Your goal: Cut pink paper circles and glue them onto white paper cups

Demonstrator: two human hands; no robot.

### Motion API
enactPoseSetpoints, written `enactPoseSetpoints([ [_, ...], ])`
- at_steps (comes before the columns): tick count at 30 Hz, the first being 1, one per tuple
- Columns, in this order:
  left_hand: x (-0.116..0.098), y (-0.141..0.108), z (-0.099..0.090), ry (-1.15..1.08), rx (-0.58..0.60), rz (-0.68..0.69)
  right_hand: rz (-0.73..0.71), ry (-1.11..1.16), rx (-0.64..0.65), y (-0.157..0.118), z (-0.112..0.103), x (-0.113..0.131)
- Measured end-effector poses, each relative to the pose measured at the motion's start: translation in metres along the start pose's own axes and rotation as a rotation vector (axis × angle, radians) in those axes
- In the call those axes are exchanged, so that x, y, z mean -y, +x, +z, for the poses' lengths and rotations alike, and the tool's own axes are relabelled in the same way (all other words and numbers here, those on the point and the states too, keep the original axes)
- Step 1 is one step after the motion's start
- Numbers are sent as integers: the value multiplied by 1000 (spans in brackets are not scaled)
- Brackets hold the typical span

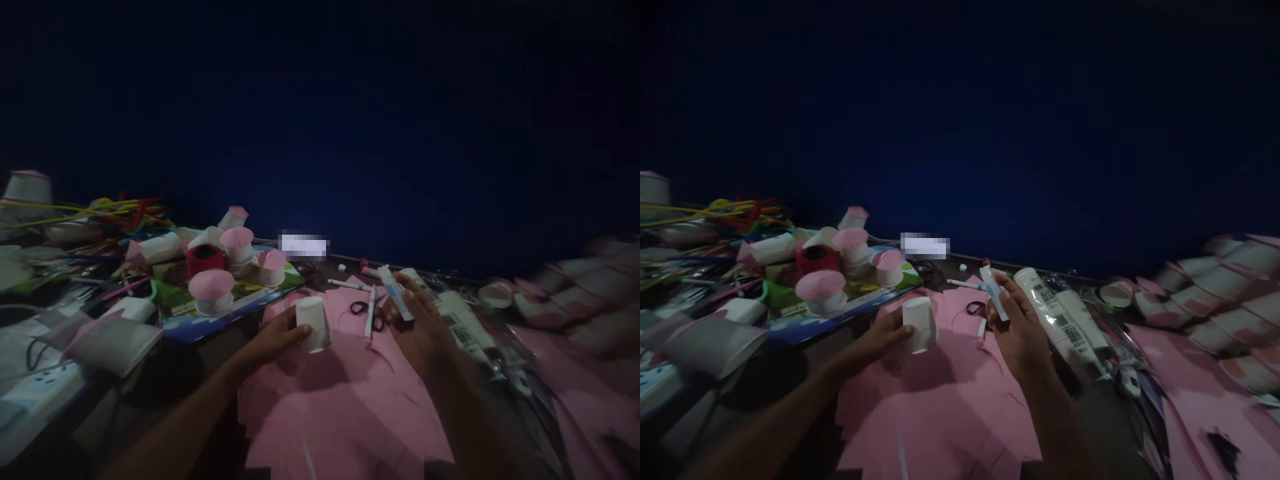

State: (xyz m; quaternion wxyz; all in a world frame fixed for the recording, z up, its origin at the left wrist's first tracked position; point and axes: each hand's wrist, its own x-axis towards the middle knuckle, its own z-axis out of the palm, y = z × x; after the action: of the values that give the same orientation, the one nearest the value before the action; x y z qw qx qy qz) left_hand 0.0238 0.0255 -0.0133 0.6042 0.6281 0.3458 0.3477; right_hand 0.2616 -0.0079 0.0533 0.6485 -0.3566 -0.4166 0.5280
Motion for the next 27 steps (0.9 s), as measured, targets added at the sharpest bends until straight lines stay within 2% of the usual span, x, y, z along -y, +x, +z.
enactPoseSetpoints([
  [4,5,2,0,-32,28,23,78,98,85,-9,8,-7],
  [11,4,0,-1,-84,58,9,21,199,-22,-12,25,-45],
  [16,8,4,-3,-173,27,40,-26,78,67,-25,24,-65],
  [21,4,4,-1,-194,-3,26,-70,-150,71,-36,14,-77],
  [27,3,4,0,-200,9,33,-79,-86,81,-37,15,-75],
])
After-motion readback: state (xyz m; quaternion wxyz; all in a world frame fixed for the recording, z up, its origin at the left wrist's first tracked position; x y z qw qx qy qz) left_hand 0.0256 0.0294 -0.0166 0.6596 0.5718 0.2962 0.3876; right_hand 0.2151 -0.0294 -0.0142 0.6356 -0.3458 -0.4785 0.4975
